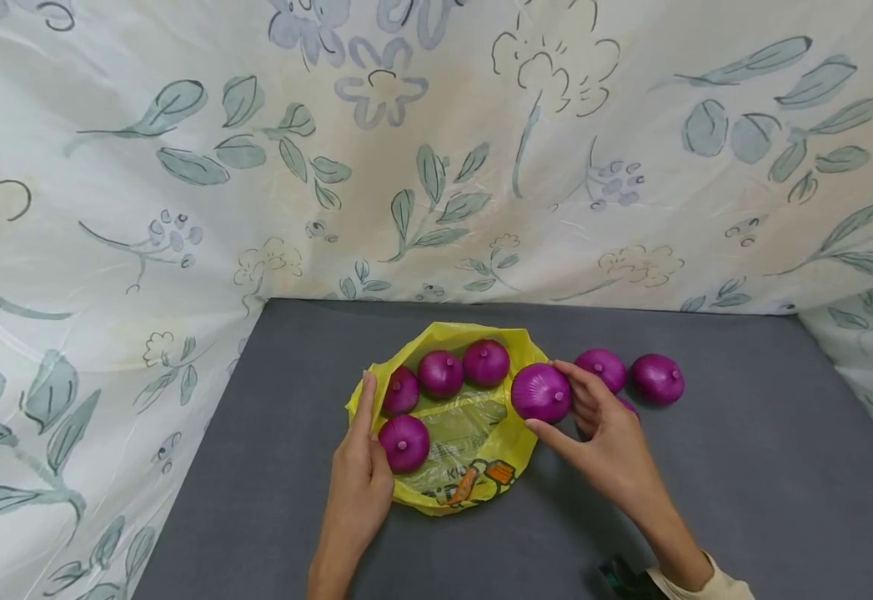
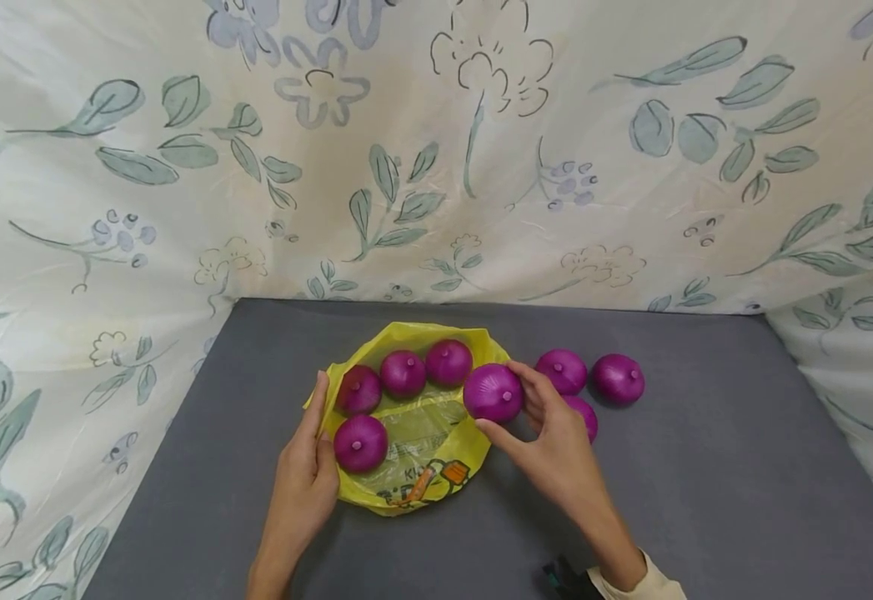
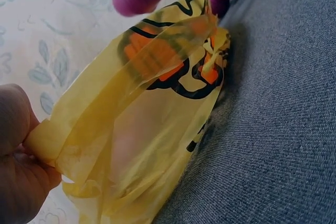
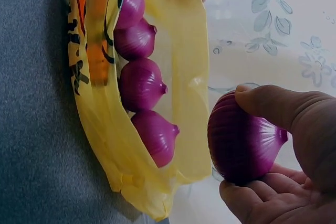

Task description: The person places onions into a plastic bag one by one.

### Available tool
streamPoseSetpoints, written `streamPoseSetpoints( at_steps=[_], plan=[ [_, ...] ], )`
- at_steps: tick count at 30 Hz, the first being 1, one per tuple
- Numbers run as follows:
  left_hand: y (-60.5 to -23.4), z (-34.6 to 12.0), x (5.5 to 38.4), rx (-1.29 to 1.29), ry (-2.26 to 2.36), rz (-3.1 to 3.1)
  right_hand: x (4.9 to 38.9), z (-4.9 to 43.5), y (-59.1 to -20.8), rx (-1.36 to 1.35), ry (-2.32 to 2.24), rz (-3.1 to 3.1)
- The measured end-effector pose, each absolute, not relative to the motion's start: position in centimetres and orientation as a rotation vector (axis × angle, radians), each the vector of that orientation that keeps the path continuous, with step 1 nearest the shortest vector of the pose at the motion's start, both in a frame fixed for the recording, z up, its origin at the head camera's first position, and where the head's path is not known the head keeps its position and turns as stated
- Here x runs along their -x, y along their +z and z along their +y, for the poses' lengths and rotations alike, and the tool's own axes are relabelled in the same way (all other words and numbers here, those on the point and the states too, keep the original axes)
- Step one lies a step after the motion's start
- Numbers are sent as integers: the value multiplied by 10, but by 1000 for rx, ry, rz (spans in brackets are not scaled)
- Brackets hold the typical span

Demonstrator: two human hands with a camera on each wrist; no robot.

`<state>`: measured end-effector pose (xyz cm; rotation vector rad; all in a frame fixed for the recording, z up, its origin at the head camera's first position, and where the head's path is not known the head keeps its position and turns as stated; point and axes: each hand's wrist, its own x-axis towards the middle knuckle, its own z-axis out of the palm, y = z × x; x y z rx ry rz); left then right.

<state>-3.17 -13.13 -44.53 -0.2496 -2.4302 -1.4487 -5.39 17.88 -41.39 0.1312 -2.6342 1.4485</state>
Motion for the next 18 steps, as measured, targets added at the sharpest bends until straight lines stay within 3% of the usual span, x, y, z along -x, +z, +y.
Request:
streamPoseSetpoints(
  at_steps=[18],
  plan=[
    [-447,-133,30,217,-1457,-2445,58,154,-419,-237,1484,-2665]
  ],
)
